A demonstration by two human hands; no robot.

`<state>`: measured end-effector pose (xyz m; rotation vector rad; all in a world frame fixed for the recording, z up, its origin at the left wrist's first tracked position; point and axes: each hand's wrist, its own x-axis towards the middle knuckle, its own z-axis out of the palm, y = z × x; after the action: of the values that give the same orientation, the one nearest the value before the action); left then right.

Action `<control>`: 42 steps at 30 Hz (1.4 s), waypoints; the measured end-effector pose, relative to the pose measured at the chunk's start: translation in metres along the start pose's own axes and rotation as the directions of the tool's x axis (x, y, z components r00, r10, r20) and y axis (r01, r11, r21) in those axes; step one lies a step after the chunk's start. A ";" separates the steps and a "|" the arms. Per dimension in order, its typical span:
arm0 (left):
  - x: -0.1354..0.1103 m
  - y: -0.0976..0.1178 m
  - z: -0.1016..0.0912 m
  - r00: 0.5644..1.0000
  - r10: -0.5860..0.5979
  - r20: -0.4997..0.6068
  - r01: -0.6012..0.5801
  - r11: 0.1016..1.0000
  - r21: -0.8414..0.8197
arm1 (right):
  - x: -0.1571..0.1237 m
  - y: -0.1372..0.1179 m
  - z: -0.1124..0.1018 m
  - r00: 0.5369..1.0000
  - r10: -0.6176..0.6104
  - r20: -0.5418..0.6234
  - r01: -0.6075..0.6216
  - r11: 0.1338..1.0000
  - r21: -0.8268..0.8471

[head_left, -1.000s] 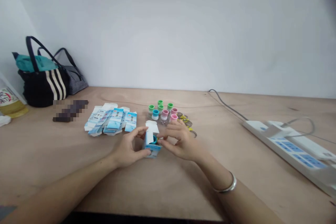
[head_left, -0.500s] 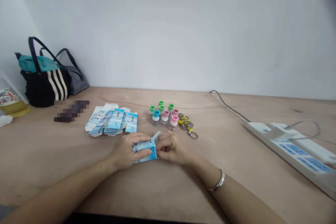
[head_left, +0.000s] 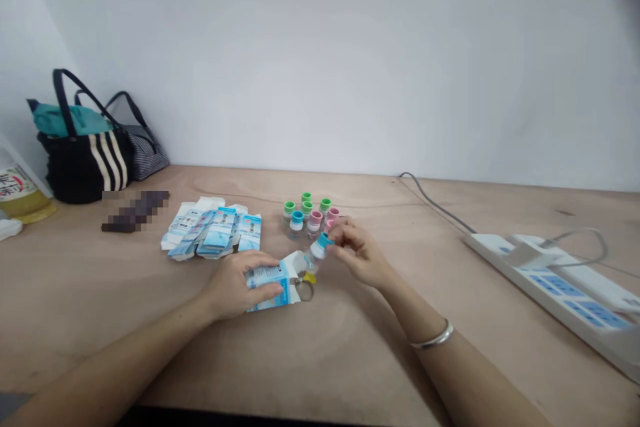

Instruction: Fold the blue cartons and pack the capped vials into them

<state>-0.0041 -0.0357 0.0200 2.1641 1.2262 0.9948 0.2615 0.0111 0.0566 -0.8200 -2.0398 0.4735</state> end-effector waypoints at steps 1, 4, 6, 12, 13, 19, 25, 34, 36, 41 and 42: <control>0.000 0.002 -0.001 1.000 0.028 0.008 -0.028 1.000 0.007 | 0.000 0.002 0.001 0.998 0.018 -0.063 -0.018 1.000 -0.013; -0.003 0.008 -0.003 0.991 0.121 0.057 -0.122 0.992 0.011 | 0.001 0.008 0.009 0.987 0.028 -0.158 -0.043 0.995 -0.095; -0.004 0.011 -0.003 0.979 0.181 0.098 -0.182 0.983 0.009 | 0.000 0.011 0.019 0.987 -0.001 -0.160 -0.026 0.986 -0.165; -0.006 0.009 -0.001 0.959 0.253 0.130 -0.257 0.966 0.015 | 0.003 0.012 0.044 0.990 -0.026 -0.137 -0.026 0.931 -0.363; -0.006 0.009 -0.001 0.958 0.255 0.135 -0.259 0.966 0.016 | 0.004 0.010 0.044 0.987 0.009 -0.161 -0.074 0.912 -0.403; -0.009 0.019 -0.010 0.950 0.226 0.213 -0.245 0.967 0.065 | 0.001 0.001 0.016 0.891 0.418 -0.177 -0.445 0.727 -0.523; -0.011 0.027 -0.024 0.954 0.159 0.254 -0.197 0.971 0.132 | 0.001 -0.005 0.016 0.842 0.531 -0.091 -0.477 0.655 -0.586; -0.008 0.018 -0.024 0.937 0.138 0.321 -0.207 0.959 0.195 | -0.005 -0.017 0.005 0.767 0.256 0.589 -0.171 0.966 -0.196; -0.008 0.017 -0.024 0.937 0.131 0.324 -0.202 0.960 0.195 | -0.008 -0.020 0.007 0.703 0.251 0.665 -0.183 0.968 -0.172; -0.009 0.018 -0.024 0.943 0.041 0.332 -0.115 0.972 0.207 | -0.008 -0.020 0.005 0.657 0.299 0.692 -0.194 0.954 -0.228; -0.009 0.019 -0.024 0.941 0.025 0.336 -0.101 0.972 0.210 | -0.007 -0.020 0.001 0.664 0.310 0.680 -0.184 0.950 -0.254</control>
<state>-0.0159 -0.0519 0.0452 2.4350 1.1551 0.4998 0.2561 -0.0078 0.0635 -1.1518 -2.7276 0.9022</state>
